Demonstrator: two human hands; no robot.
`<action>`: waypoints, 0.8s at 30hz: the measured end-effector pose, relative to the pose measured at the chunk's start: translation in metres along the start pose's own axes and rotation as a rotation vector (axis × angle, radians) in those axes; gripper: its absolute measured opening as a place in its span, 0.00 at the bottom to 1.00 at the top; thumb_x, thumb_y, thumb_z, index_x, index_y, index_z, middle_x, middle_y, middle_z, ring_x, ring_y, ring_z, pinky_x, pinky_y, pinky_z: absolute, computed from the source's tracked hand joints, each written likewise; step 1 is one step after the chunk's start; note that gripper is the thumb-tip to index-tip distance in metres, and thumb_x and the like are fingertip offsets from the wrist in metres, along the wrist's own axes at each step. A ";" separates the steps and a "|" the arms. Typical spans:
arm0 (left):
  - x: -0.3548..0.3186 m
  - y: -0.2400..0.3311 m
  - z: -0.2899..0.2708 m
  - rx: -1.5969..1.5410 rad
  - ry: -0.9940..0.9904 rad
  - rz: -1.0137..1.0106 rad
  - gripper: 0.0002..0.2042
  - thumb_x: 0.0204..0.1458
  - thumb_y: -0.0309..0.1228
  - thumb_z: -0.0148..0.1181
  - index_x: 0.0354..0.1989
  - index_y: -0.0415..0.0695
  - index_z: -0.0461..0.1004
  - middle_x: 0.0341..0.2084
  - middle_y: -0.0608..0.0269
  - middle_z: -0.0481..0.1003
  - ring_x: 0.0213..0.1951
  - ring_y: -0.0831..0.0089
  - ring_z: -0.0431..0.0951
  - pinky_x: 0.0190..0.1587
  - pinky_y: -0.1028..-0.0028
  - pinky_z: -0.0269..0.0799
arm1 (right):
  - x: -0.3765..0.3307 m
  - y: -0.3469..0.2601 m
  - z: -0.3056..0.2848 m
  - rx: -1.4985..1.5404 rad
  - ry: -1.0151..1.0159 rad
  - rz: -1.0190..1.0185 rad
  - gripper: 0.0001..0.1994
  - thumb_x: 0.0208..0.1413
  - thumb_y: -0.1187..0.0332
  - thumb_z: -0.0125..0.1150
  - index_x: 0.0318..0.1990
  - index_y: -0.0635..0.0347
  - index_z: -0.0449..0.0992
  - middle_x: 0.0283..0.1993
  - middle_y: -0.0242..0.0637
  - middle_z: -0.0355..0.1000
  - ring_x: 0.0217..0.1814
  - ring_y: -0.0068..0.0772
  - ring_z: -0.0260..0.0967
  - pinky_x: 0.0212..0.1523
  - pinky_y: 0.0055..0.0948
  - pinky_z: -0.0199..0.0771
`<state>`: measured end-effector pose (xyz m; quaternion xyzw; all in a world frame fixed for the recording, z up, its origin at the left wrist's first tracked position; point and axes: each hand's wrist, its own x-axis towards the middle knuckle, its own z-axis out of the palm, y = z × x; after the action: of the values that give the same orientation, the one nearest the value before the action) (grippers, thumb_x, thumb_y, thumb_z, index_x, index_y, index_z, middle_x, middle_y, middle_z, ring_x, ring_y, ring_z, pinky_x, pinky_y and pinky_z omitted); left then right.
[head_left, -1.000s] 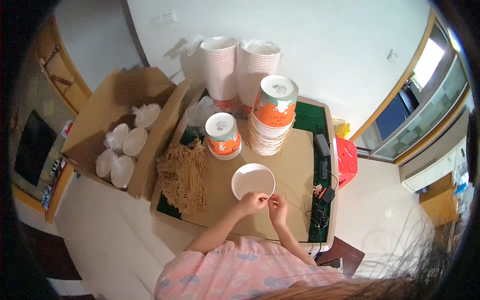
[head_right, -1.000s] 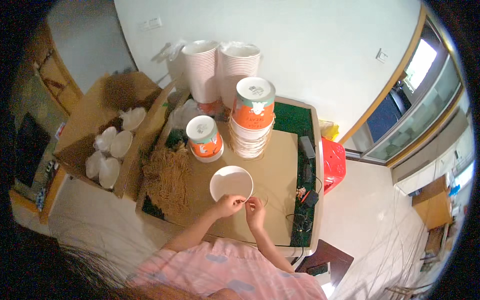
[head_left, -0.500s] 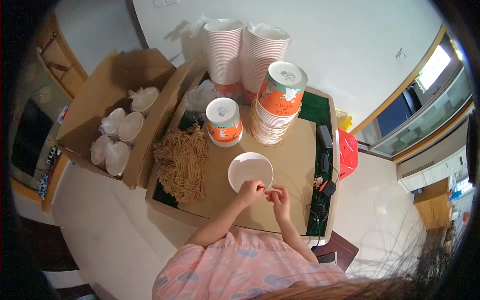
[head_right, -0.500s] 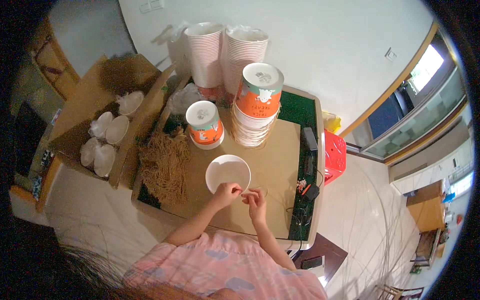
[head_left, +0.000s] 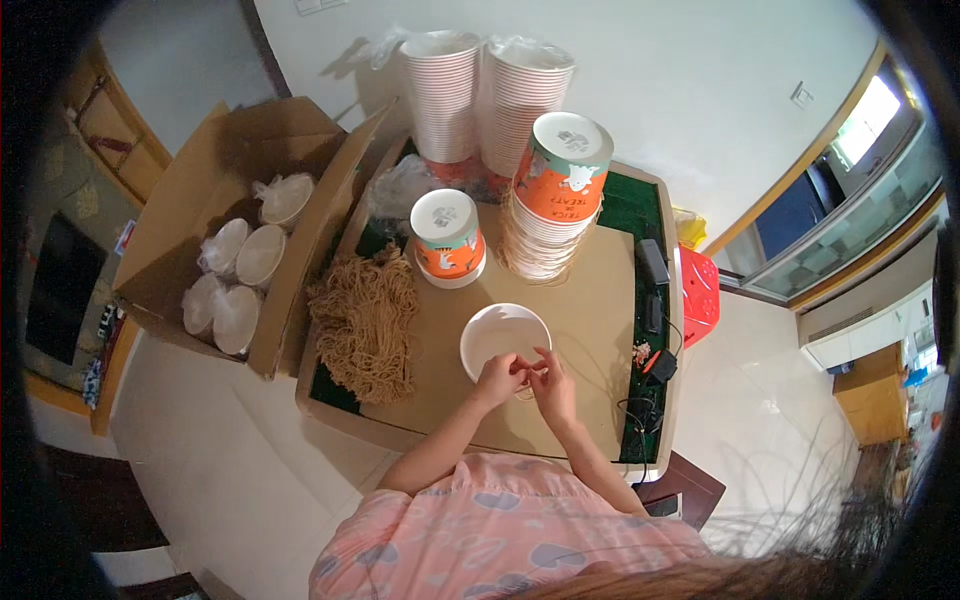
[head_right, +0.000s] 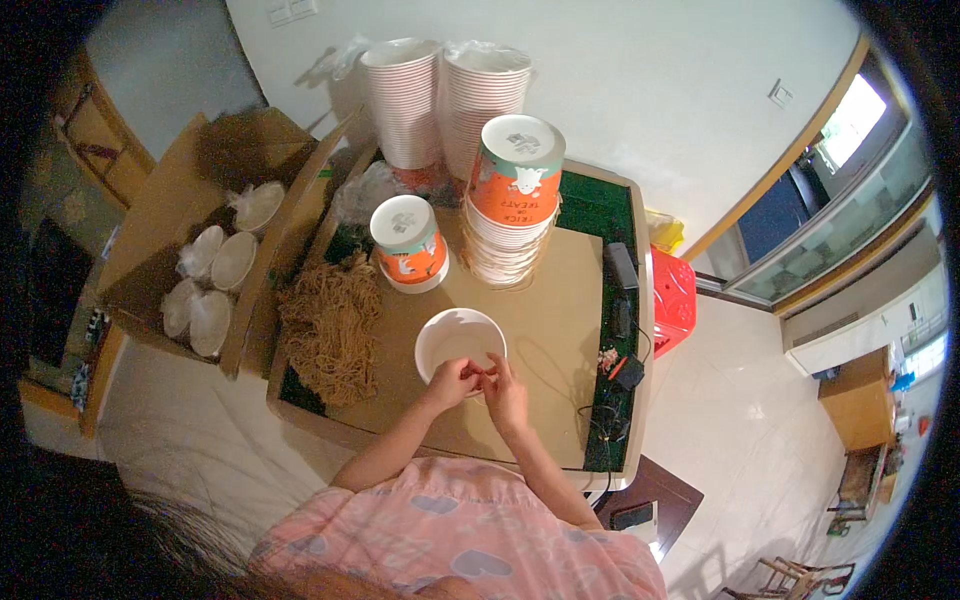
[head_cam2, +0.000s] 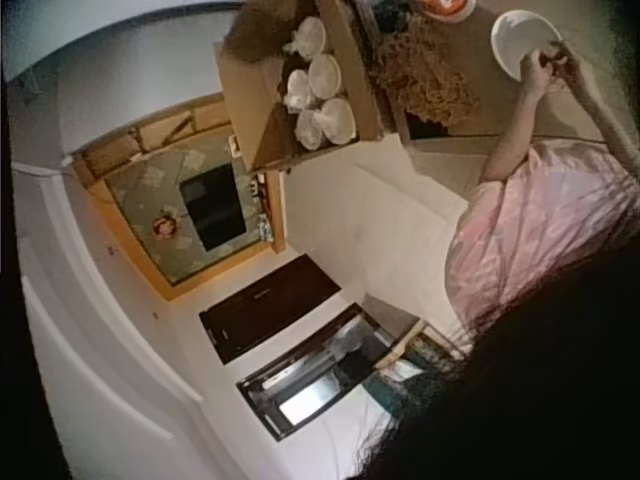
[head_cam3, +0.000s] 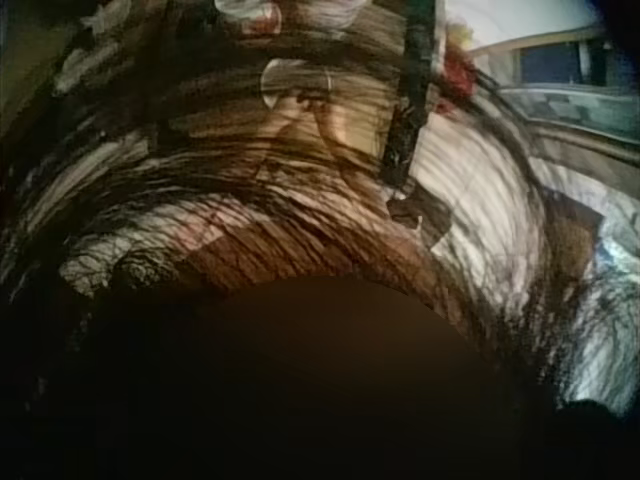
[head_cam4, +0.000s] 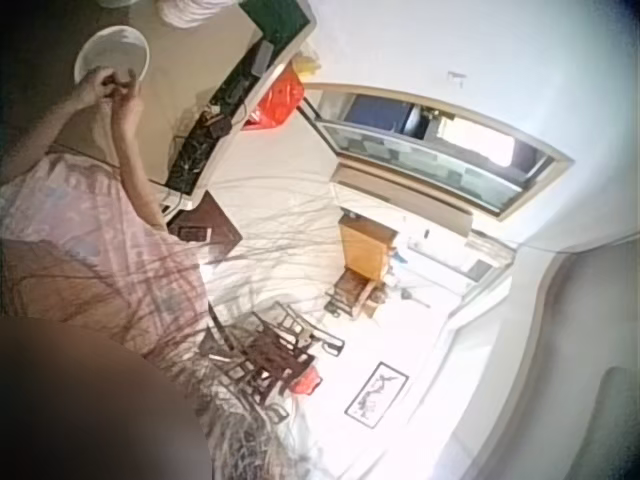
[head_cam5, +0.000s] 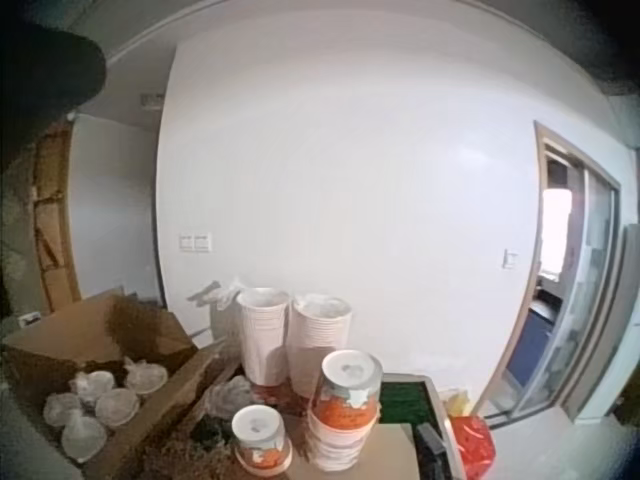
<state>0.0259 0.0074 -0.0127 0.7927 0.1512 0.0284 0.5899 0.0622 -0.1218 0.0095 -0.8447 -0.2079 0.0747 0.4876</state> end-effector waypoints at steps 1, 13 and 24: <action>0.000 -0.001 0.001 0.000 -0.001 0.000 0.05 0.44 0.21 0.55 0.30 0.37 0.73 0.24 0.55 0.77 0.27 0.71 0.78 0.31 0.73 0.74 | 0.001 0.003 -0.001 0.000 0.000 0.001 0.19 0.47 0.78 0.56 0.49 0.57 0.65 0.33 0.39 0.72 0.26 0.30 0.72 0.28 0.27 0.72; 0.008 -0.015 0.018 -0.331 -0.074 -0.007 0.23 0.41 0.17 0.56 0.48 0.41 0.60 0.24 0.61 0.73 0.26 0.77 0.73 0.29 0.76 0.71 | 0.008 0.012 -0.008 0.160 -0.071 0.035 0.16 0.47 0.80 0.55 0.45 0.58 0.66 0.26 0.34 0.69 0.24 0.21 0.66 0.26 0.21 0.67; 0.010 -0.010 0.010 -0.278 -0.197 -0.119 0.10 0.41 0.26 0.61 0.33 0.36 0.74 0.19 0.61 0.74 0.21 0.78 0.72 0.23 0.77 0.68 | 0.008 0.030 -0.003 0.564 -0.045 0.078 0.12 0.49 0.82 0.53 0.41 0.62 0.65 0.27 0.27 0.66 0.27 0.14 0.63 0.27 0.13 0.62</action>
<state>0.0350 0.0036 -0.0268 0.6920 0.1338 -0.0636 0.7065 0.0792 -0.1337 -0.0136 -0.6811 -0.1570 0.1670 0.6954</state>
